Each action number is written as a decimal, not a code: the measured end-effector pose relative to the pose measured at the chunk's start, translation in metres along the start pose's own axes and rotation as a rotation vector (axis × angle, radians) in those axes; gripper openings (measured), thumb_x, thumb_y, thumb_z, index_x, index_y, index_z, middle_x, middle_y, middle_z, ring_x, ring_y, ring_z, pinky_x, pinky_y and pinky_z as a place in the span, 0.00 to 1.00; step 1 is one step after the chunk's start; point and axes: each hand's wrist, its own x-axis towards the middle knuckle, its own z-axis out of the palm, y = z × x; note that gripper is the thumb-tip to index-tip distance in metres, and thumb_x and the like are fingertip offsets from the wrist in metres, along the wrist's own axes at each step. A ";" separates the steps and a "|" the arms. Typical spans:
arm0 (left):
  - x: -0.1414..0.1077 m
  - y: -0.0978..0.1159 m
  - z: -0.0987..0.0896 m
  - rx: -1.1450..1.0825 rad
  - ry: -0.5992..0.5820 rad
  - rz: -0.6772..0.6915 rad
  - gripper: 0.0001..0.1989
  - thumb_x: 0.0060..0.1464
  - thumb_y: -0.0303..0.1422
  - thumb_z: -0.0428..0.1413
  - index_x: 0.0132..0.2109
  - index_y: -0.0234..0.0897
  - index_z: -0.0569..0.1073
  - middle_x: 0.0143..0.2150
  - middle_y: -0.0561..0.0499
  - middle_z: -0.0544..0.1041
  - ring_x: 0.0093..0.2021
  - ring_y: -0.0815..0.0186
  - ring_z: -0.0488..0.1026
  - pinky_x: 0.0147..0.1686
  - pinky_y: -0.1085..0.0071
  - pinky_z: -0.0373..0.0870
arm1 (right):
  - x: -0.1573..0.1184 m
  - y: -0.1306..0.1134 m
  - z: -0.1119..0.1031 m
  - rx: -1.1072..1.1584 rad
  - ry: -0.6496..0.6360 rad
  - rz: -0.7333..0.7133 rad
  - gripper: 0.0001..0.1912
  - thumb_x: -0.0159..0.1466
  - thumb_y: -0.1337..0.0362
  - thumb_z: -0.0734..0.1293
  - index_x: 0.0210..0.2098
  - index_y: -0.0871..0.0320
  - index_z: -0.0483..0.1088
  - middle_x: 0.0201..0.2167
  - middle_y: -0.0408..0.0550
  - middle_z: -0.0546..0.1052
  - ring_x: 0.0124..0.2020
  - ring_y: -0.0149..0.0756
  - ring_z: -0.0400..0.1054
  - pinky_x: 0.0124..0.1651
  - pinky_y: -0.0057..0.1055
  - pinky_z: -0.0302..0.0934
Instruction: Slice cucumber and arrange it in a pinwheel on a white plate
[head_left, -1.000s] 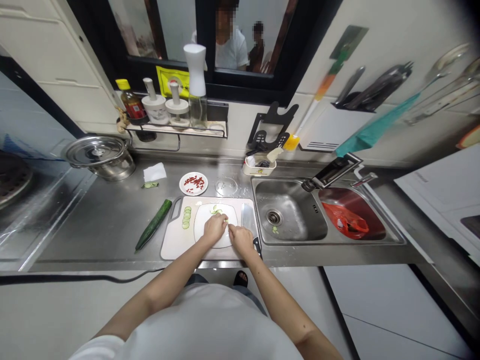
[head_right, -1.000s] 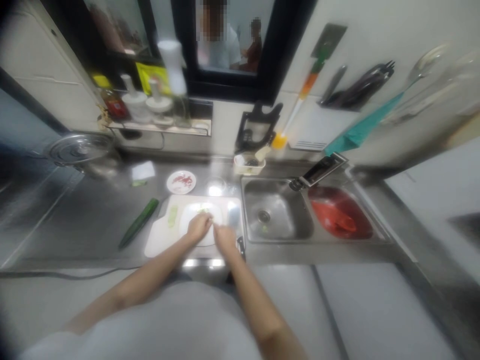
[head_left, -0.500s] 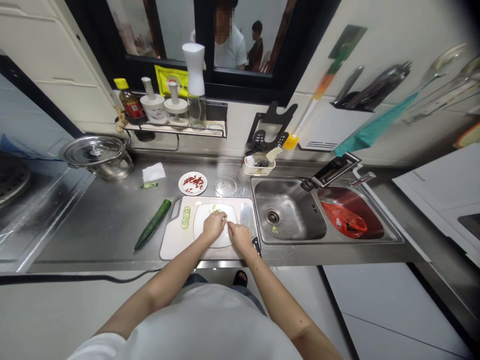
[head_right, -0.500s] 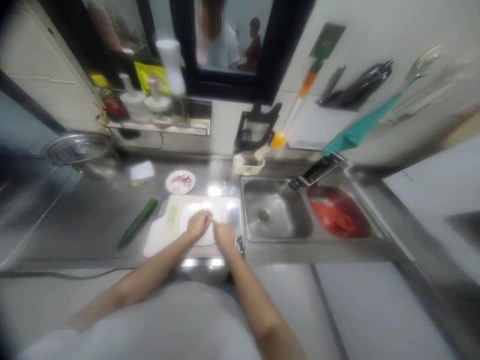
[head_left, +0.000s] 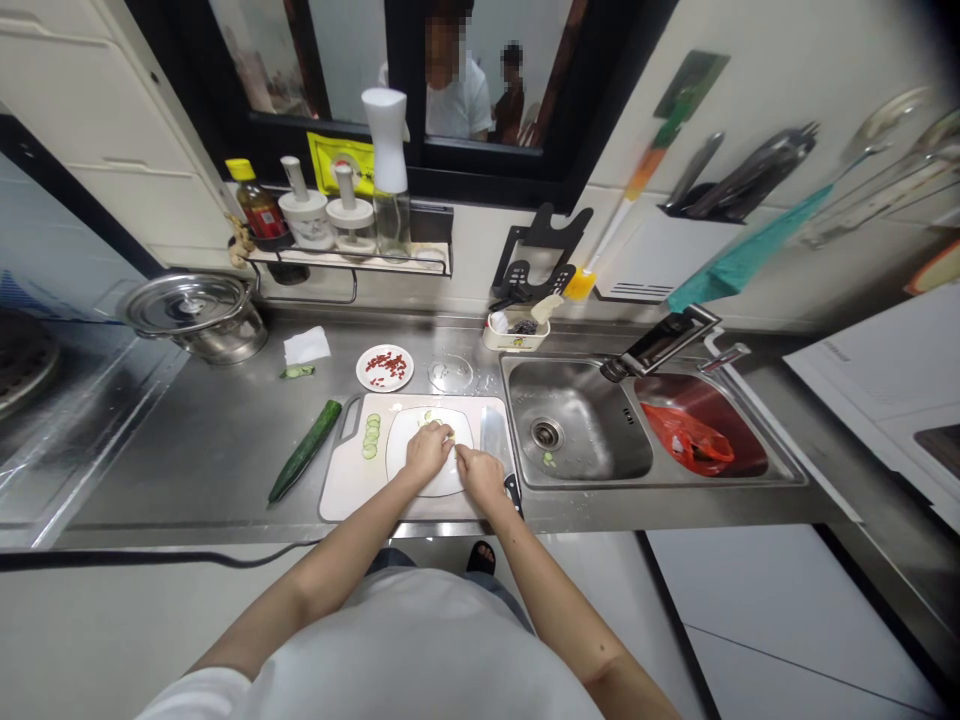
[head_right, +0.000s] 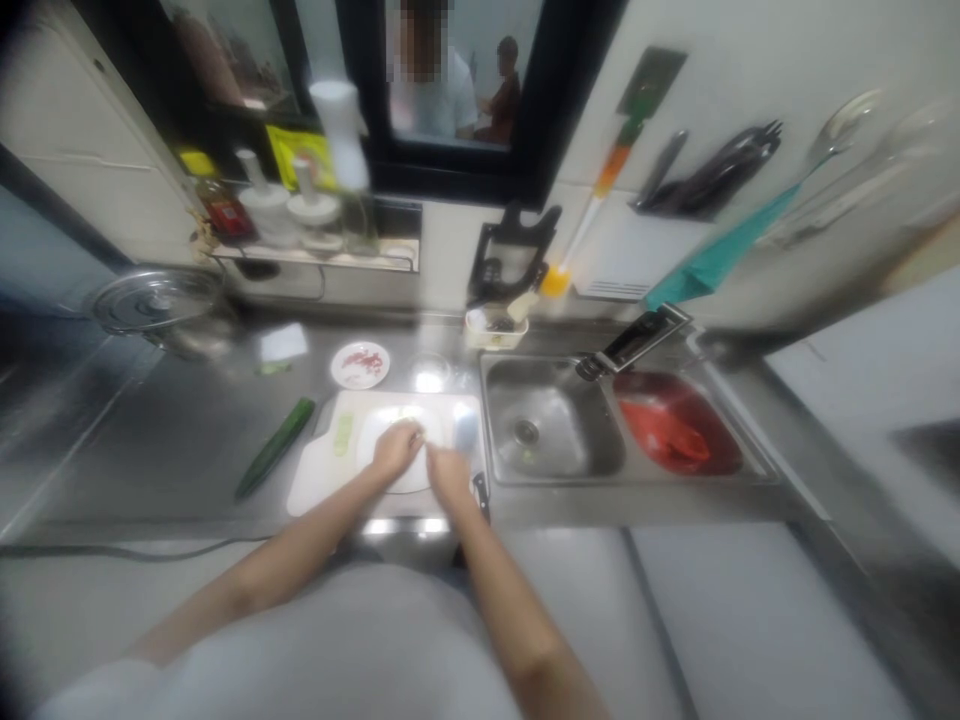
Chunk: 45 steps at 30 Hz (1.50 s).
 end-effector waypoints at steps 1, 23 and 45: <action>0.000 0.000 0.001 -0.001 -0.003 -0.001 0.10 0.60 0.33 0.51 0.45 0.40 0.75 0.45 0.48 0.75 0.48 0.62 0.70 0.49 0.68 0.65 | 0.000 -0.001 -0.001 -0.003 -0.001 0.004 0.18 0.71 0.63 0.52 0.51 0.54 0.70 0.38 0.51 0.79 0.39 0.36 0.73 0.38 0.27 0.53; -0.001 0.002 0.002 0.011 -0.006 -0.011 0.11 0.61 0.32 0.50 0.47 0.41 0.74 0.49 0.47 0.74 0.52 0.61 0.69 0.52 0.66 0.64 | 0.001 -0.003 -0.003 0.002 0.002 0.020 0.16 0.71 0.63 0.53 0.49 0.55 0.69 0.39 0.53 0.79 0.39 0.36 0.73 0.38 0.27 0.56; -0.050 -0.019 -0.011 -0.266 0.152 -0.117 0.09 0.58 0.31 0.51 0.43 0.40 0.75 0.40 0.50 0.77 0.43 0.65 0.73 0.46 0.71 0.66 | -0.001 0.000 -0.007 0.139 0.140 0.044 0.15 0.69 0.62 0.56 0.44 0.54 0.72 0.33 0.47 0.79 0.35 0.33 0.72 0.33 0.26 0.50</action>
